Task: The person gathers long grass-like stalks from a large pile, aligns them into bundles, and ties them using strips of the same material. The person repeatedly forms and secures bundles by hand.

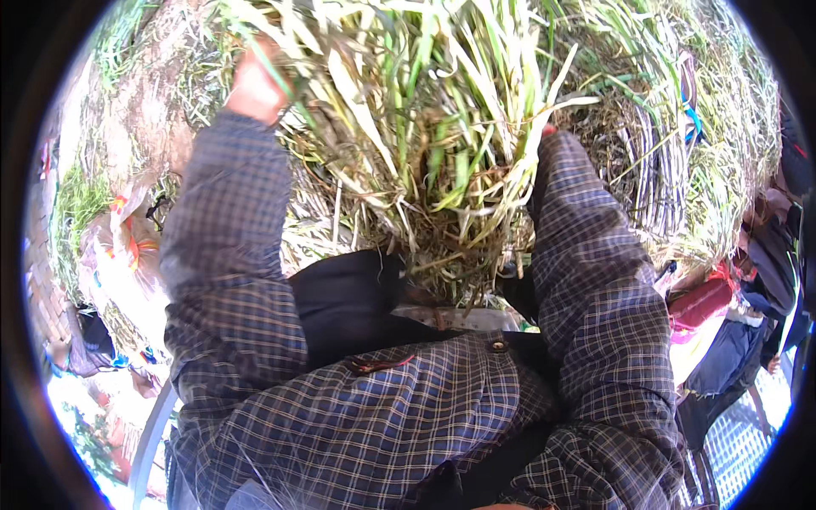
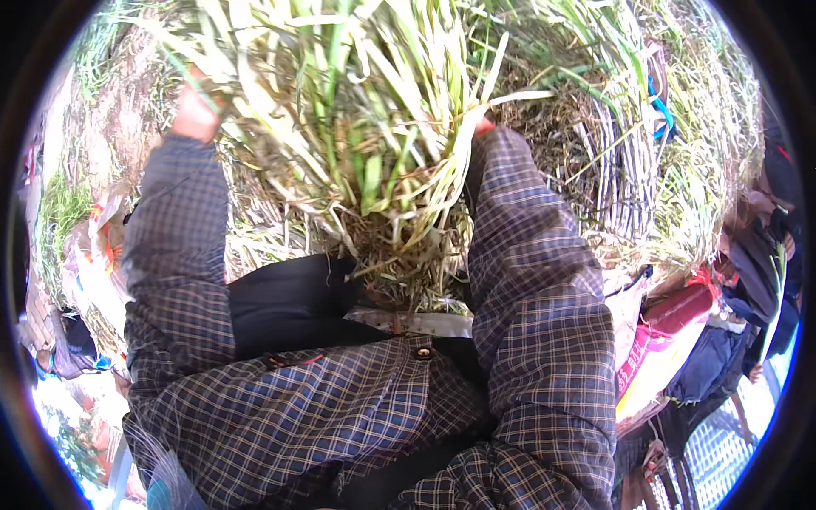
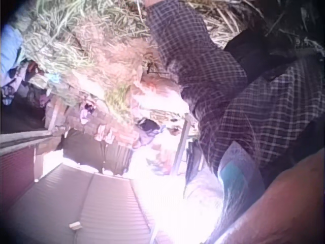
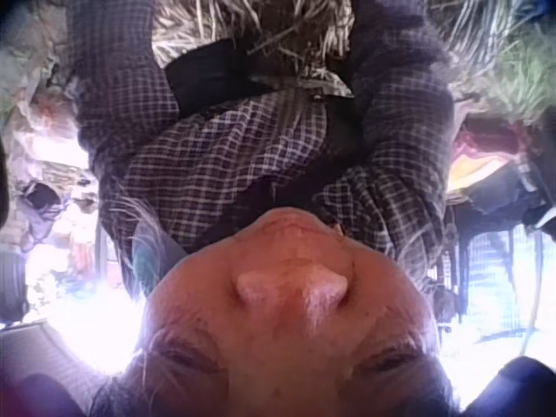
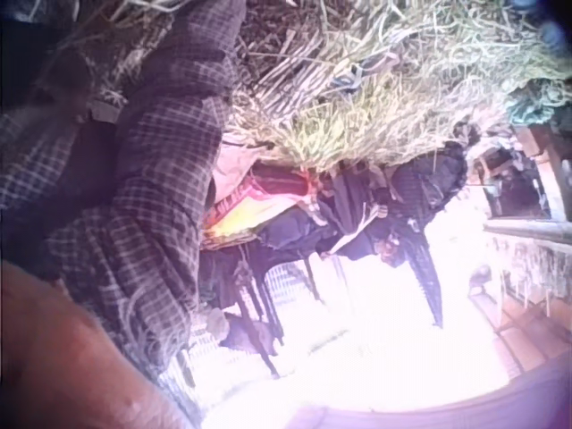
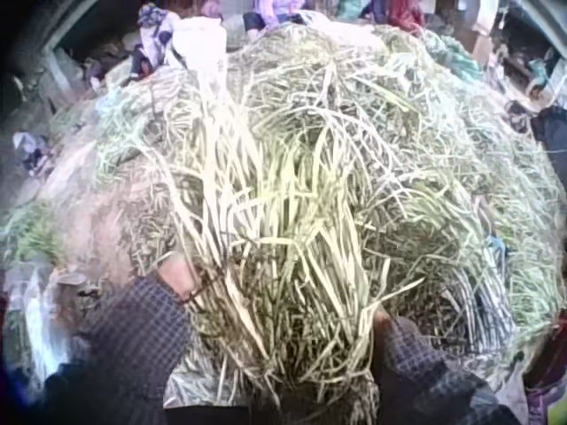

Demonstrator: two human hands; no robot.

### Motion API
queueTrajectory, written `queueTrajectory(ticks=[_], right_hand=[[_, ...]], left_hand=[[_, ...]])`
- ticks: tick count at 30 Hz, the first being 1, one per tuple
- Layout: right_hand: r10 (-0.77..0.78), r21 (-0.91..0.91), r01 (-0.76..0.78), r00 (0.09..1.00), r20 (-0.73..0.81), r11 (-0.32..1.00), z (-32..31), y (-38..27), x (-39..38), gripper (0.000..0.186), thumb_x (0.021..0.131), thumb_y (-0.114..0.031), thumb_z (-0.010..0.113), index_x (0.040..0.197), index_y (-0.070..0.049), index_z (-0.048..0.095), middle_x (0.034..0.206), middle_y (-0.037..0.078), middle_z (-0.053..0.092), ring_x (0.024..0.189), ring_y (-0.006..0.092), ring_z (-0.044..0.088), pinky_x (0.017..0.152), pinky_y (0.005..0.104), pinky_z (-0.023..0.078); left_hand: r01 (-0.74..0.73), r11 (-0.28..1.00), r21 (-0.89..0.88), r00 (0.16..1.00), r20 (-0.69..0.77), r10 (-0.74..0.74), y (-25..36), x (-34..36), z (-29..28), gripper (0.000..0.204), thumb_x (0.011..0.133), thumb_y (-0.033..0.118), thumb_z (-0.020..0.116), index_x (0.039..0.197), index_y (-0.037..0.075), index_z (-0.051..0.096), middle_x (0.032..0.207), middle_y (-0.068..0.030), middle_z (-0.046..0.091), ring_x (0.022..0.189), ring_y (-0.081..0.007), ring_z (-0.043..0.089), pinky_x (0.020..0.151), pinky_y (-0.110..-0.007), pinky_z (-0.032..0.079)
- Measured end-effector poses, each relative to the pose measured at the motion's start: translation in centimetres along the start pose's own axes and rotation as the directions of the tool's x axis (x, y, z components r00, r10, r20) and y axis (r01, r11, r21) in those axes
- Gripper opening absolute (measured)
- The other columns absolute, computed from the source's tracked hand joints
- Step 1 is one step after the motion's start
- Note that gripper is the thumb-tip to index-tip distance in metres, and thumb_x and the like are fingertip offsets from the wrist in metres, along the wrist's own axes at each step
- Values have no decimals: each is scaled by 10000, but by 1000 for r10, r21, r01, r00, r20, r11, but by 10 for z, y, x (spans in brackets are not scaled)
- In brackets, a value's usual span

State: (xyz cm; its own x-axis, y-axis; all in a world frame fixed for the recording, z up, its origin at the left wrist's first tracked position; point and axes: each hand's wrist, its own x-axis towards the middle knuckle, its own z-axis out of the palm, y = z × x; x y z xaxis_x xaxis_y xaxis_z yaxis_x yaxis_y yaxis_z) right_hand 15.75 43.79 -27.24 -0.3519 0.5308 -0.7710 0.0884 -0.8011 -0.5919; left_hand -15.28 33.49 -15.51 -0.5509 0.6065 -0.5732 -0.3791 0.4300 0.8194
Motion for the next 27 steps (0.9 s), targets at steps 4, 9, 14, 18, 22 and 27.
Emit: queueTrajectory(ticks=[4, 9, 14, 18, 22, 27], right_hand=[[4, 23, 1, 972, -234, 1000, -22, 6, -6, 289, 862, -172, 379, 1079, -12, 484, 1005, 122, 555, 851, 199, 554, 717, 324, 463], [-355, -229, 281, 835, -420, 932, -36, -19, -36, 248, 802, -105, 499, 1023, 6, 518, 939, 103, 573, 841, 185, 520, 773, 275, 400], [-773, -353, 755, 305, -556, 552, -2, -20, -74, 220, 768, -32, 505, 983, 16, 500, 948, 100, 539, 863, 179, 511, 799, 274, 410], [-859, -461, 727, 465, -215, 509, 77, 8, -105, 522, 668, -6, 632, 1138, -26, 405, 1097, 156, 443, 1010, 249, 453, 874, 341, 407], [-625, -898, 391, 758, 189, 202, 164, 32, -106, 899, 604, -270, 720, 1296, -87, 176, 1297, 228, 218, 1208, 346, 221, 981, 437, 255], [-395, -361, 317, 903, -166, 877, 113, -16, -100, 541, 717, 30, 508, 1210, -63, 305, 1049, 174, 509, 855, 227, 559, 646, 299, 517]], left_hand=[[122, 961, -249, 980, 181, -78, 1, 9, 11, 242, 865, 223, 440, 1010, 30, 464, 921, -54, 504, 815, -144, 473, 754, -280, 428], [-22, 995, 95, 978, 209, 1, -11, 9, -22, 594, 819, 345, 505, 1230, -25, 287, 1169, -159, 423, 1049, -213, 456, 868, -327, 403], [-257, 880, 400, 935, 334, 121, -2, -21, -43, 439, 778, 345, 571, 1129, 100, 477, 984, -62, 571, 857, -123, 539, 770, -264, 424], [-211, 805, 554, 952, 305, 40, 1, -61, -21, 457, 779, 390, 552, 1142, 127, 464, 1046, -52, 548, 938, -149, 503, 779, -299, 406], [-465, 779, 421, 617, 785, -56, 1, -84, 6, 525, 814, 416, 478, 1238, 123, 373, 1096, -77, 523, 1075, -169, 434, 887, -350, 357], [-359, 864, 353, 863, 478, 163, 15, -80, -26, 406, 830, 385, 464, 1152, 138, 454, 1071, -71, 537, 1007, -167, 486, 856, -339, 377]])
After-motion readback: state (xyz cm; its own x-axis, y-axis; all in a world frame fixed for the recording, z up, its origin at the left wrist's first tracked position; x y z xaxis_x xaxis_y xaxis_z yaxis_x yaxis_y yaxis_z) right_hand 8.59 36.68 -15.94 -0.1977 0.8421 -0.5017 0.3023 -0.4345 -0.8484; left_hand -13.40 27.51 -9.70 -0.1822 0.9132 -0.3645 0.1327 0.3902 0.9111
